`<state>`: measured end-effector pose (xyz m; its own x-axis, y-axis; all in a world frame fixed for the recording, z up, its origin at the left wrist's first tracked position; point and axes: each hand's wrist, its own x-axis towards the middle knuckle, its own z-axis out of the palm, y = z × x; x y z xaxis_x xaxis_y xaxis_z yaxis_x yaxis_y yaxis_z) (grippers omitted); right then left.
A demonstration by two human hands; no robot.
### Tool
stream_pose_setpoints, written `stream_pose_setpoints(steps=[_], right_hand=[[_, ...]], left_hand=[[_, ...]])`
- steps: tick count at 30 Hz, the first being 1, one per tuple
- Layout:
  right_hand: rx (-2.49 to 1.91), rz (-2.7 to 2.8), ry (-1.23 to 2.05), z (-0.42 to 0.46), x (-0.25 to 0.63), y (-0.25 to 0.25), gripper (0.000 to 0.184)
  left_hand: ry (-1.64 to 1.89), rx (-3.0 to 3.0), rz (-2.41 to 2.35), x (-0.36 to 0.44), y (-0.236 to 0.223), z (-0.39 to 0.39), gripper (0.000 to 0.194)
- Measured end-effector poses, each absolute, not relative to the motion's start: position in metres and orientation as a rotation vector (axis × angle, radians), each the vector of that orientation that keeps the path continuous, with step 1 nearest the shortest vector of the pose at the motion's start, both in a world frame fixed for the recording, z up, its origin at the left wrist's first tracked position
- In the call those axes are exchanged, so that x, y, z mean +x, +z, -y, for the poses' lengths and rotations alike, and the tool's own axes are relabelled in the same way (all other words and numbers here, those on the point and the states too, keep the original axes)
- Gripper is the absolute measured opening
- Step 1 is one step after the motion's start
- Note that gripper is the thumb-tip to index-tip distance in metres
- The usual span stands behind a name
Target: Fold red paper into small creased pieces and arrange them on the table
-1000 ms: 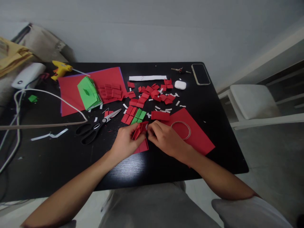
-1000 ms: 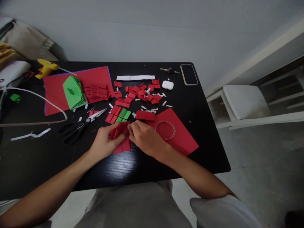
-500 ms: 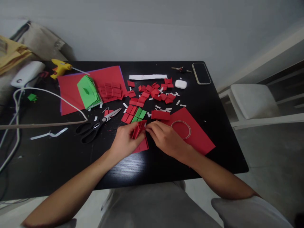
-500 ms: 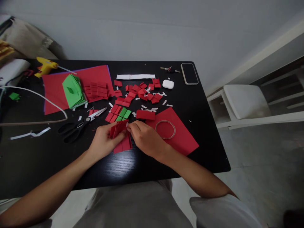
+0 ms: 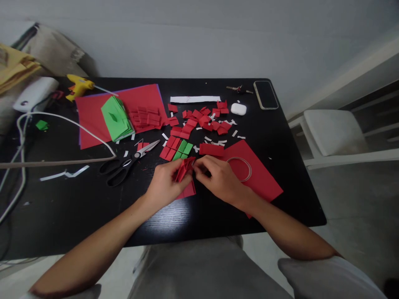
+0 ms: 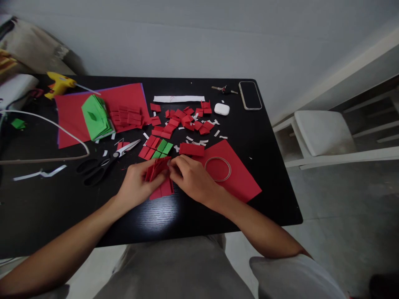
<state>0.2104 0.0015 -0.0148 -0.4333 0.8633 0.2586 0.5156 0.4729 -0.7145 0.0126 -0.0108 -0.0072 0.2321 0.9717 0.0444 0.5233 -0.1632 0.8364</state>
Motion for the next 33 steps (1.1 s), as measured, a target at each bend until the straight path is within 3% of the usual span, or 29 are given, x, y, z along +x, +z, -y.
stream_pose_setpoints(steps=[12, 21, 33], right_hand=[[-1.24, 1.755, 1.133, -0.004, 0.206, -0.007, 0.004], [-1.238, 1.716, 1.135, -0.004, 0.206, -0.004, 0.003], [-1.259, 1.469, 1.521, -0.011, 0.21, -0.007, 0.009]], left_hand=[[0.801, 1.783, -1.412, 0.013, -0.005, 0.01, 0.019], [0.789, 1.831, -1.41, 0.013, -0.003, 0.01, 0.019], [0.794, 1.911, -1.331, 0.012, -0.007, 0.009, 0.022]])
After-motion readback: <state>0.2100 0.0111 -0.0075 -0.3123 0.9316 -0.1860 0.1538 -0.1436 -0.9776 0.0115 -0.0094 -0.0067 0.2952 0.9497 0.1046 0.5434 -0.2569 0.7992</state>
